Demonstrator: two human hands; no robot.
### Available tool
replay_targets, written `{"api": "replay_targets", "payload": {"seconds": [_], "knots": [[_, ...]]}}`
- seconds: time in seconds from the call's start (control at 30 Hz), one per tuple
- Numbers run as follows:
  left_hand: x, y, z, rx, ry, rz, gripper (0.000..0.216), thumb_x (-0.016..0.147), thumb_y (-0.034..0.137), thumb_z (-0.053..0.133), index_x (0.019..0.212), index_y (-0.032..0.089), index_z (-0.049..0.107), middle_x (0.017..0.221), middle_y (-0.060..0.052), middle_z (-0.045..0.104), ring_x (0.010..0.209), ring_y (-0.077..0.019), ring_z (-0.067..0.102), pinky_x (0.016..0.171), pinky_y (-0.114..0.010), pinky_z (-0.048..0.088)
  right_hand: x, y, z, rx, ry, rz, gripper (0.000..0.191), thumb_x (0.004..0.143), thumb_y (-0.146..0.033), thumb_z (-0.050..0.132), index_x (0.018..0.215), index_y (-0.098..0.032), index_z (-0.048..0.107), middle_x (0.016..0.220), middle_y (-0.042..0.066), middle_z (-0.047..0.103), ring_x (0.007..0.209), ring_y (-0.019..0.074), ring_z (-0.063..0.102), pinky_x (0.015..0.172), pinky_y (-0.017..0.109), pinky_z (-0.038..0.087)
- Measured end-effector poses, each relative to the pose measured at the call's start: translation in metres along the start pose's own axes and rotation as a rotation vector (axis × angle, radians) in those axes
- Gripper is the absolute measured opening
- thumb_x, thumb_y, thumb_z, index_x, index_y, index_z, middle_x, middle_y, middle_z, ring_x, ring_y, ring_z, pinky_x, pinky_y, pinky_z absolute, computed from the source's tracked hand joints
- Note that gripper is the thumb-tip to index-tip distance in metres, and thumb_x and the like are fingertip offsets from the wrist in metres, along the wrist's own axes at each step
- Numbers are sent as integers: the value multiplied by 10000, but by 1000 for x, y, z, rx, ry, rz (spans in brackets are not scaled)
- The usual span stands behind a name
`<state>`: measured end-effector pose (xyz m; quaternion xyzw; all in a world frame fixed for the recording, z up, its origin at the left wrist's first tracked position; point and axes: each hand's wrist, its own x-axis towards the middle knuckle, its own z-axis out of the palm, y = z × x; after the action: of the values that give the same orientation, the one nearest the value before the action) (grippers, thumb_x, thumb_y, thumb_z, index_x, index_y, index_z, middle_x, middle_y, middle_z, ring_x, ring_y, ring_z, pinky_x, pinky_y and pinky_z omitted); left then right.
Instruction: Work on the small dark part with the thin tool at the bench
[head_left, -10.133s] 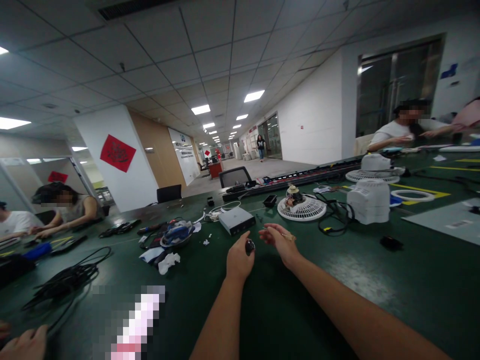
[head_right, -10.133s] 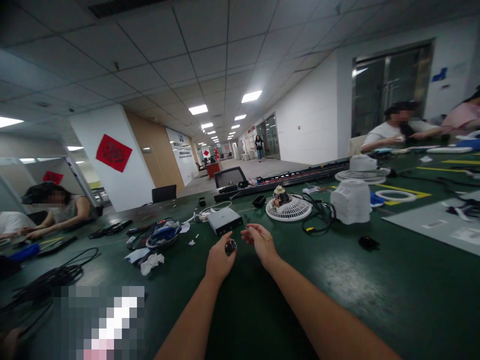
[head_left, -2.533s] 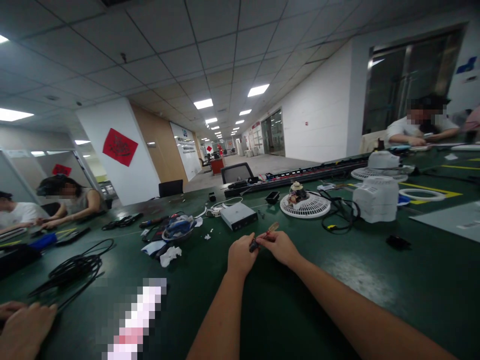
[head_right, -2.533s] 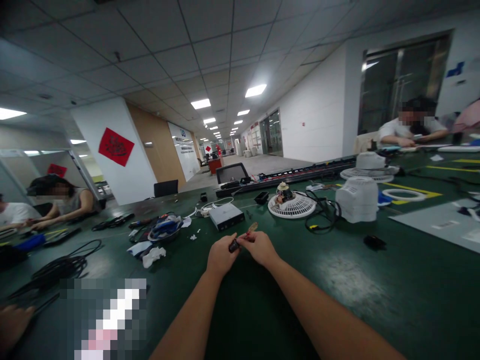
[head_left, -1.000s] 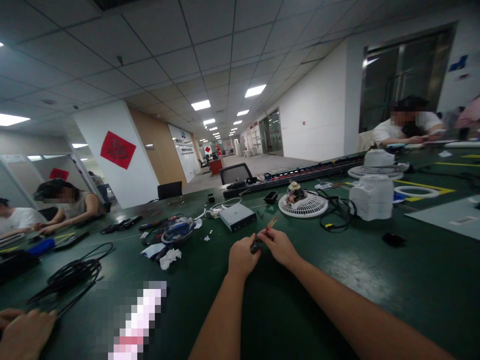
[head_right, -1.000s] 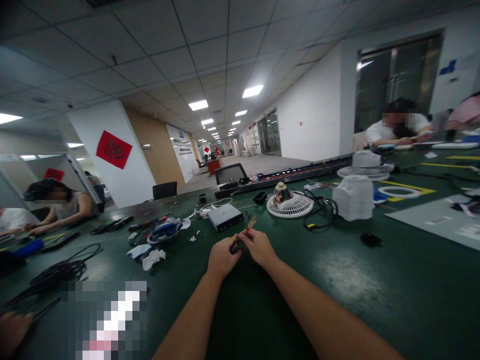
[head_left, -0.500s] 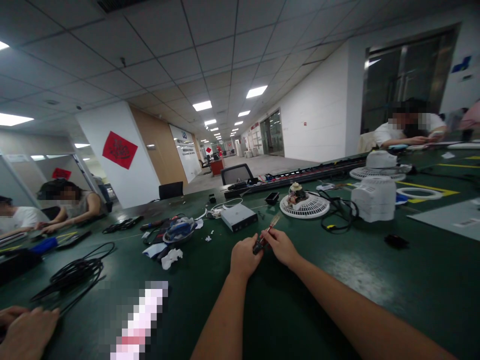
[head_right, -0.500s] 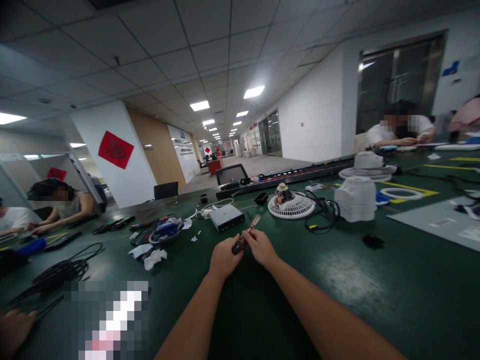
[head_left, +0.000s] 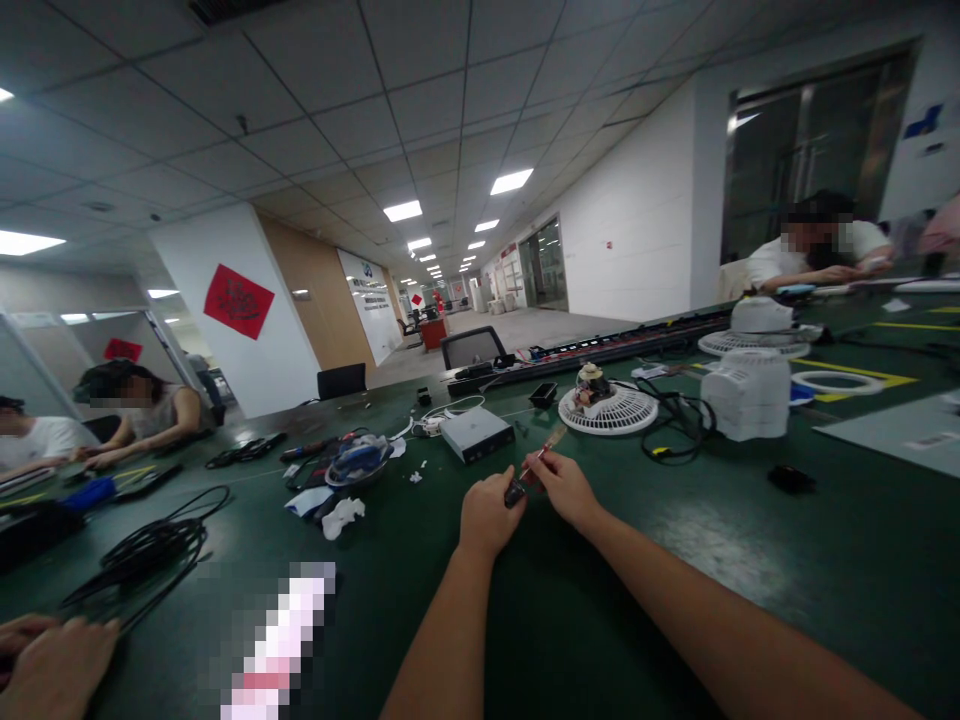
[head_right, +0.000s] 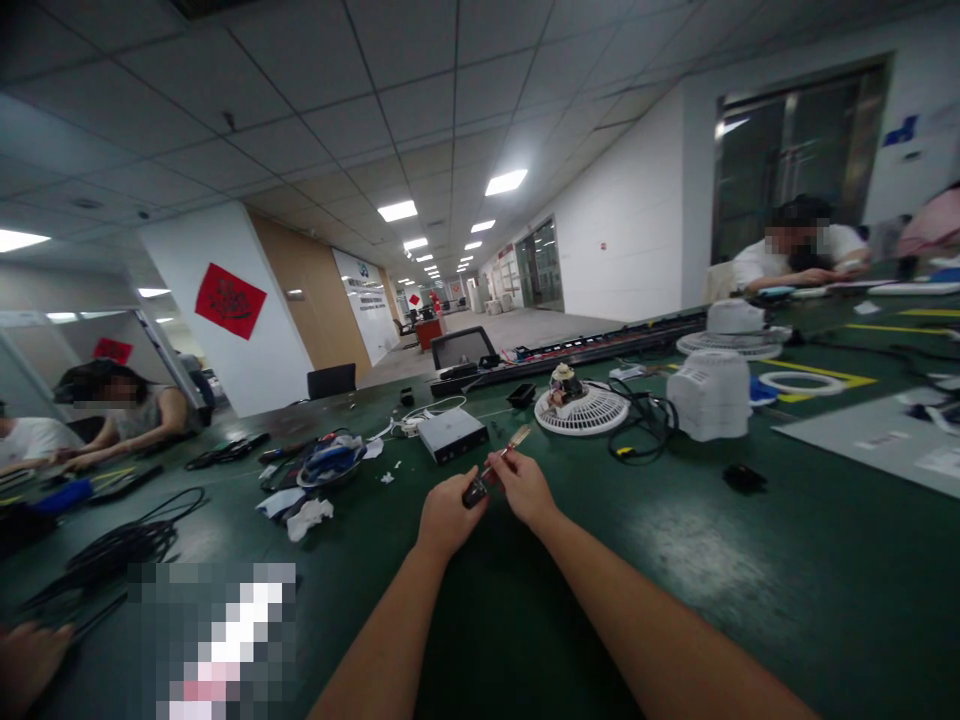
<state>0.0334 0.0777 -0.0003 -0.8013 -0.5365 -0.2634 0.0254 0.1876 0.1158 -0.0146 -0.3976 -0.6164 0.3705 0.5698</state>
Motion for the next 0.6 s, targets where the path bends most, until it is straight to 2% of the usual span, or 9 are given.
{"api": "replay_targets", "payload": {"seconds": [0.17,0.27,0.4,0.6], "knots": [[0,0,-2,4,-21,20,422,873,322,524,1283,227,543,1020,-47,675,901,-183,618,809,-282,453,-4,-3,3,-51,-136,-48,374,839,-491,519,728,-156,641,680,34,667,634,181,609,624,294,482],[0,0,-2,5,-26,-12,433,868,335,532,1289,232,542,1039,-50,675,919,-188,618,822,-284,454,-5,-6,5,-23,-116,-57,393,853,-501,500,706,-161,632,673,37,662,637,181,611,644,299,497],[0,0,-1,1,-27,-24,468,856,344,549,1304,205,533,1069,-63,671,953,-195,614,842,-284,451,-2,-4,2,44,-20,21,420,828,-556,506,770,-162,639,656,40,667,622,186,621,597,293,497],[-1,3,-6,16,-63,-16,440,867,326,538,1296,228,534,1051,-55,671,928,-186,615,827,-280,441,-1,-1,0,-17,-94,-4,434,803,-561,544,719,-152,662,679,45,682,625,179,612,600,288,486]]}}
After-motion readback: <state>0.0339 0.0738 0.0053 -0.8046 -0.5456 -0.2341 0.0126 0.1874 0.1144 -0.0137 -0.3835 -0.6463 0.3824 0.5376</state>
